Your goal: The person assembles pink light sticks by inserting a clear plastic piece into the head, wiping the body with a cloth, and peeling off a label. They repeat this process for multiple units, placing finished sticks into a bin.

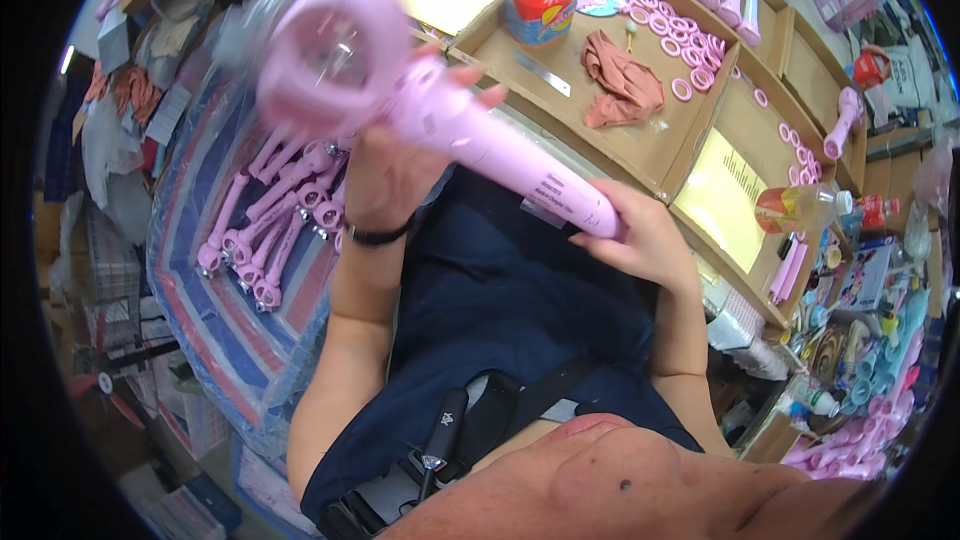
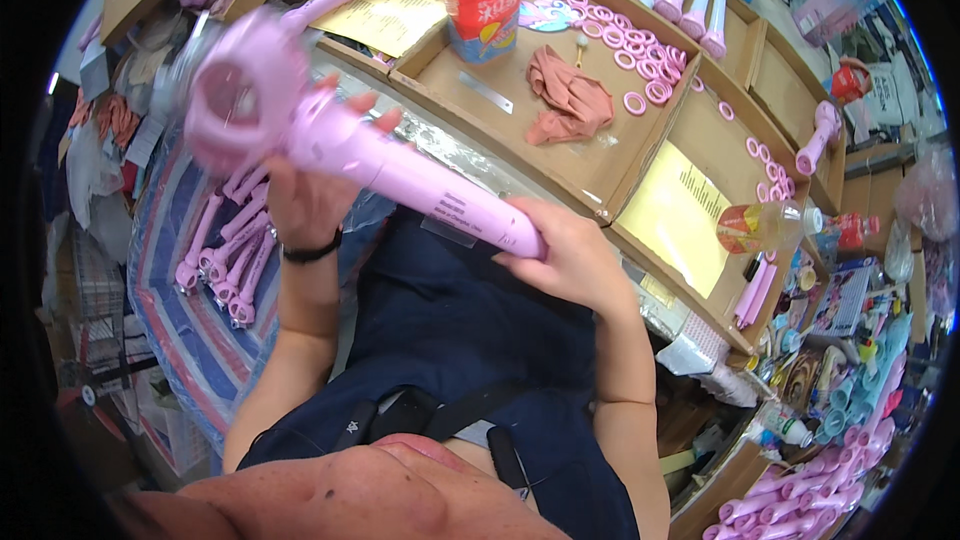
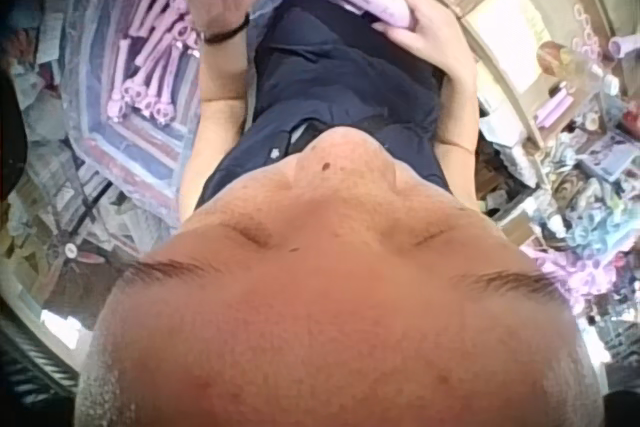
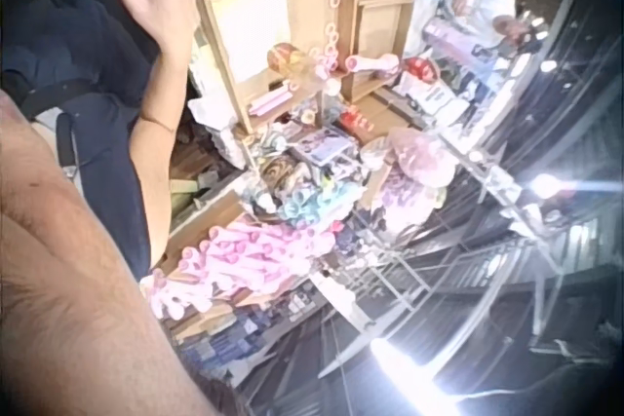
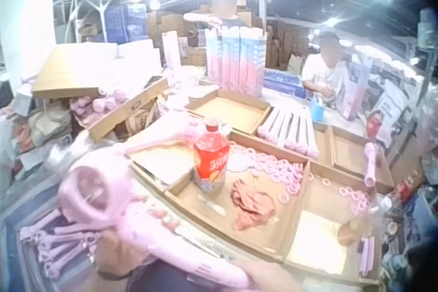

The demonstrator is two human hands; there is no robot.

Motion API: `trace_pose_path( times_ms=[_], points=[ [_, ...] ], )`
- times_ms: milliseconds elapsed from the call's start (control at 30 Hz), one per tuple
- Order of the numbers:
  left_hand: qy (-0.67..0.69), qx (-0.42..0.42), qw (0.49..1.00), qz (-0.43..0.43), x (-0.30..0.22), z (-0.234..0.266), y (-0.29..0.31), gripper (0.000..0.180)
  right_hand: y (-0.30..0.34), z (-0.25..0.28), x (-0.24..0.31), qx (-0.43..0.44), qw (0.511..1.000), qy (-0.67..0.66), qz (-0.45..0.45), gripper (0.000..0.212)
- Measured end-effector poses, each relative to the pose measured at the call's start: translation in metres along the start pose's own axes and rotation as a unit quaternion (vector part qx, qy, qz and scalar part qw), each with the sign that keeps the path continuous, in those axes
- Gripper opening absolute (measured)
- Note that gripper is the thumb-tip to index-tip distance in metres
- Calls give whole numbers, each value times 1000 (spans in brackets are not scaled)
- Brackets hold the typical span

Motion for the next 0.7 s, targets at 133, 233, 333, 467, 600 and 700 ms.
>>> trace_pose_path(
  times_ms=[133, 233, 333, 467, 600, 700],
  points=[
    [-267, -129, 955, 6, 14, 9, -33, 56, -15, 5, 17, -217, 966, 62, 123, 45],
    [-481, -151, 850, -151, 7, -27, -25, 56, -14, -4, 18, -350, 921, 130, 110, 44],
    [-394, -227, 873, -173, 33, -25, -13, 62, -13, -32, 17, -321, 937, 63, 121, 45],
    [-177, -117, 959, -187, 55, -19, -9, 56, -5, -49, -11, -238, 960, -131, 61, 45],
    [323, -1, 927, 191, 140, -50, -12, 63, 0, -100, -37, 12, 869, -490, -70, 42],
    [436, 195, 854, 205, 125, -94, -1, 53, 11, -124, -23, 148, 698, -693, -104, 41]
  ],
)
Point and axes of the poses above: each hand's wrist, its own y-axis away from the middle knuckle, its own z-axis out of the back of the hand, x = y × z, the point moved 10 cm from there along -y, towards the middle knuckle, and after that the axes turned 14 degrees about -y, right-handed, at the moved point
